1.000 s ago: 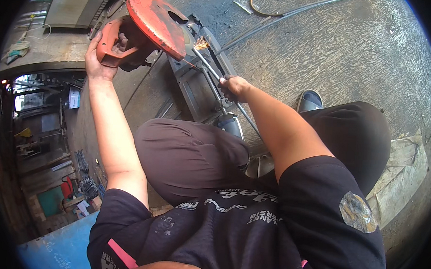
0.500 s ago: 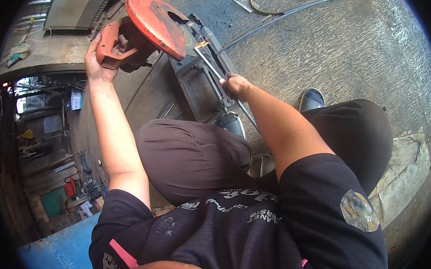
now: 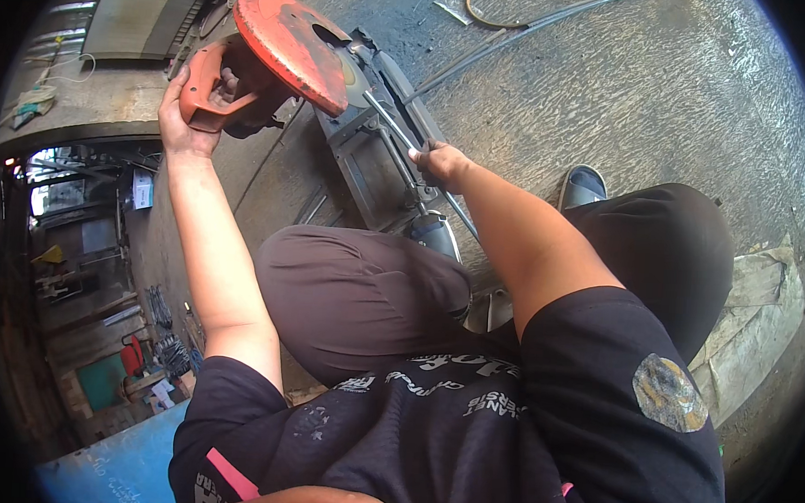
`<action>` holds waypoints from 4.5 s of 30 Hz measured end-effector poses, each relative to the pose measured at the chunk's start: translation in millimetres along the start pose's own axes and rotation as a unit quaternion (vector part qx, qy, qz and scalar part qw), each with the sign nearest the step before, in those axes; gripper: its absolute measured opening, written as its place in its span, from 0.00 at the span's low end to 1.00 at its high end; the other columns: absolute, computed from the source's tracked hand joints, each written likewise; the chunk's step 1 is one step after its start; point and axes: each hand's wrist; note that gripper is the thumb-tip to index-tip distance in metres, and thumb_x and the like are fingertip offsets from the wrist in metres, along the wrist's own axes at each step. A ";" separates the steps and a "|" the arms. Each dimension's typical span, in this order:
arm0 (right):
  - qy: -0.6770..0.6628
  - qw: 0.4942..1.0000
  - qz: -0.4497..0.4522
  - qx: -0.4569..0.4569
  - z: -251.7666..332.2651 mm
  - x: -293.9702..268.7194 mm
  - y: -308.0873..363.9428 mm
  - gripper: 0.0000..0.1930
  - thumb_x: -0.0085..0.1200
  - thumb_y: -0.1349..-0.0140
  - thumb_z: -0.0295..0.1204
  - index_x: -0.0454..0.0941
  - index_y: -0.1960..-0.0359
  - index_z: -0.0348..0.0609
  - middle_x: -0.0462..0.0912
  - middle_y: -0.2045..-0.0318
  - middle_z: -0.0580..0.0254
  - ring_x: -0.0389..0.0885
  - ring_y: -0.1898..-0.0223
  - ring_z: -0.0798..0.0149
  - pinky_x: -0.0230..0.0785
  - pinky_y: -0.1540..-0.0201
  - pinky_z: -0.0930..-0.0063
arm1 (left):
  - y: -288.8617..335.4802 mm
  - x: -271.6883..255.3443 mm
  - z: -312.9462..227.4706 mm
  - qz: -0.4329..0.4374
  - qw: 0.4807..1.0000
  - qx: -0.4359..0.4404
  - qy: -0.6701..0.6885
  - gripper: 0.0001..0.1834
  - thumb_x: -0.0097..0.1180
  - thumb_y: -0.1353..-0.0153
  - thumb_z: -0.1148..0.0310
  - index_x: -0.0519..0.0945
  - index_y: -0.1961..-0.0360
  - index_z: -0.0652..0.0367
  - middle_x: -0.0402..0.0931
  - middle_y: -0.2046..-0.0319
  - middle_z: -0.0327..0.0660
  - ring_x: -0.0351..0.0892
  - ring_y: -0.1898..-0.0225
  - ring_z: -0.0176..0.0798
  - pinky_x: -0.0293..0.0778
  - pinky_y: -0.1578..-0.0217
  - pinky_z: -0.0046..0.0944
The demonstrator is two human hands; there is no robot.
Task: Use a chop saw to cut thin metal rods to a specific length.
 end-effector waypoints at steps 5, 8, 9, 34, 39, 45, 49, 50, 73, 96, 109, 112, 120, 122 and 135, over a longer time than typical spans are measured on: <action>-0.056 0.998 0.010 0.008 -1.0 0.0 0.2 0.11 0.50 0.35 0.40 0.71 0.63 0.46 0.72 0.73 0.66 0.67 0.77 0.70 0.62 0.76 0.76 | 0.2 -0.8 -0.3 0.002 1.000 -0.003 -0.001 0.27 0.48 0.38 0.59 0.65 0.43 0.68 0.69 0.51 0.53 0.73 0.55 0.47 0.72 0.50 0.48; -0.013 1.000 0.026 0.006 0.3 -2.5 -2.0 0.14 0.47 0.34 0.43 0.72 0.60 0.45 0.72 0.71 0.64 0.69 0.75 0.69 0.66 0.74 0.74 | 0.3 -0.8 0.4 -0.001 1.000 -0.002 0.001 0.27 0.48 0.38 0.59 0.65 0.43 0.68 0.70 0.51 0.52 0.73 0.55 0.47 0.72 0.50 0.49; 0.016 0.999 0.037 0.003 0.6 -3.2 -2.9 0.14 0.47 0.33 0.43 0.72 0.60 0.45 0.73 0.70 0.64 0.69 0.74 0.69 0.66 0.74 0.74 | 0.4 -0.8 0.5 -0.001 1.000 -0.002 0.001 0.27 0.48 0.38 0.59 0.65 0.43 0.68 0.70 0.51 0.52 0.73 0.55 0.48 0.72 0.50 0.49; -0.009 0.999 -0.035 -0.022 7.0 7.0 -5.3 0.14 0.52 0.36 0.37 0.70 0.56 0.40 0.76 0.69 0.60 0.74 0.72 0.65 0.67 0.73 0.70 | -1.9 -4.2 0.5 0.005 1.000 -0.007 0.004 0.27 0.47 0.37 0.59 0.65 0.43 0.68 0.70 0.53 0.53 0.73 0.55 0.49 0.72 0.50 0.50; 0.032 0.997 -0.052 -0.040 5.9 9.5 -9.7 0.13 0.56 0.39 0.36 0.71 0.58 0.42 0.75 0.71 0.60 0.72 0.74 0.66 0.65 0.76 0.72 | -0.9 -0.9 1.4 -0.015 1.000 0.003 0.003 0.28 0.47 0.37 0.59 0.65 0.43 0.69 0.70 0.53 0.54 0.74 0.55 0.49 0.72 0.50 0.49; 0.074 0.995 -0.065 -0.030 9.9 11.1 -8.4 0.13 0.58 0.40 0.36 0.72 0.62 0.40 0.75 0.74 0.58 0.71 0.77 0.67 0.63 0.79 0.73 | -1.2 -0.3 1.3 -0.017 1.000 0.004 0.012 0.27 0.47 0.37 0.59 0.65 0.44 0.70 0.70 0.53 0.54 0.74 0.55 0.49 0.72 0.50 0.48; 0.100 0.990 -0.096 -0.040 11.6 11.2 -9.3 0.13 0.57 0.40 0.36 0.72 0.64 0.39 0.76 0.76 0.56 0.71 0.81 0.67 0.63 0.81 0.72 | -1.3 -1.6 1.4 -0.016 1.000 0.004 0.013 0.27 0.47 0.37 0.59 0.65 0.44 0.69 0.70 0.53 0.53 0.74 0.55 0.49 0.72 0.50 0.48; 0.107 0.989 -0.094 -0.037 11.9 11.0 -10.5 0.13 0.57 0.39 0.36 0.73 0.64 0.38 0.77 0.77 0.56 0.71 0.82 0.66 0.63 0.82 0.71 | -1.5 -1.9 1.2 -0.015 1.000 0.004 0.013 0.27 0.47 0.37 0.59 0.65 0.44 0.69 0.70 0.53 0.53 0.74 0.55 0.49 0.72 0.50 0.48; 0.048 0.997 -0.051 -0.033 8.9 9.9 -11.1 0.12 0.45 0.32 0.36 0.73 0.62 0.39 0.77 0.74 0.61 0.74 0.79 0.67 0.68 0.76 0.71 | -1.2 -0.6 0.4 -0.002 1.000 0.001 0.003 0.27 0.46 0.37 0.60 0.64 0.42 0.67 0.69 0.49 0.53 0.73 0.54 0.48 0.72 0.49 0.47; 0.075 0.995 -0.049 -0.031 13.7 9.2 -12.2 0.14 0.52 0.36 0.37 0.75 0.65 0.36 0.77 0.76 0.61 0.75 0.79 0.66 0.70 0.77 0.70 | 0.1 1.2 -0.1 0.005 1.000 0.001 -0.007 0.27 0.45 0.37 0.59 0.64 0.42 0.68 0.69 0.49 0.54 0.73 0.54 0.48 0.72 0.49 0.46; 0.046 0.991 -0.090 -0.084 8.1 13.5 -9.8 0.13 0.60 0.42 0.33 0.73 0.65 0.36 0.75 0.75 0.60 0.74 0.76 0.67 0.71 0.74 0.72 | 0.5 3.9 0.5 -0.009 1.000 0.002 0.006 0.27 0.45 0.37 0.60 0.63 0.41 0.68 0.67 0.47 0.54 0.72 0.53 0.49 0.71 0.49 0.48; 0.077 0.988 -0.107 -0.081 12.1 16.2 -8.7 0.12 0.60 0.41 0.32 0.73 0.66 0.36 0.75 0.76 0.60 0.74 0.77 0.67 0.71 0.75 0.71 | 2.1 4.6 1.2 -0.007 1.000 0.005 0.004 0.27 0.45 0.37 0.60 0.64 0.41 0.68 0.67 0.48 0.54 0.72 0.53 0.49 0.71 0.49 0.48; 0.101 0.989 -0.089 -0.064 12.2 18.3 -8.0 0.11 0.52 0.36 0.35 0.74 0.67 0.38 0.73 0.78 0.64 0.72 0.80 0.68 0.68 0.77 0.73 | -0.3 0.8 1.0 -0.005 1.000 0.003 0.004 0.27 0.46 0.37 0.60 0.64 0.42 0.68 0.68 0.49 0.54 0.72 0.54 0.49 0.71 0.49 0.47; 0.066 0.993 -0.079 -0.066 8.7 18.4 -10.5 0.12 0.53 0.37 0.35 0.75 0.64 0.37 0.75 0.76 0.63 0.74 0.79 0.67 0.69 0.76 0.72 | -0.7 0.8 0.9 -0.007 1.000 0.007 -0.001 0.27 0.46 0.37 0.60 0.64 0.42 0.68 0.68 0.49 0.54 0.73 0.54 0.49 0.72 0.49 0.47; 0.059 0.987 -0.124 -0.085 3.0 17.0 -15.5 0.16 0.62 0.43 0.36 0.77 0.63 0.34 0.77 0.72 0.58 0.76 0.72 0.66 0.75 0.69 0.72 | 3.0 8.3 1.2 -0.018 1.000 0.003 -0.020 0.25 0.45 0.37 0.58 0.66 0.44 0.65 0.70 0.55 0.48 0.74 0.58 0.41 0.74 0.51 0.47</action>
Point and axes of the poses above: each hand's wrist, its own y-axis away from the middle knuckle, its own x-axis out of the palm, z = x × y
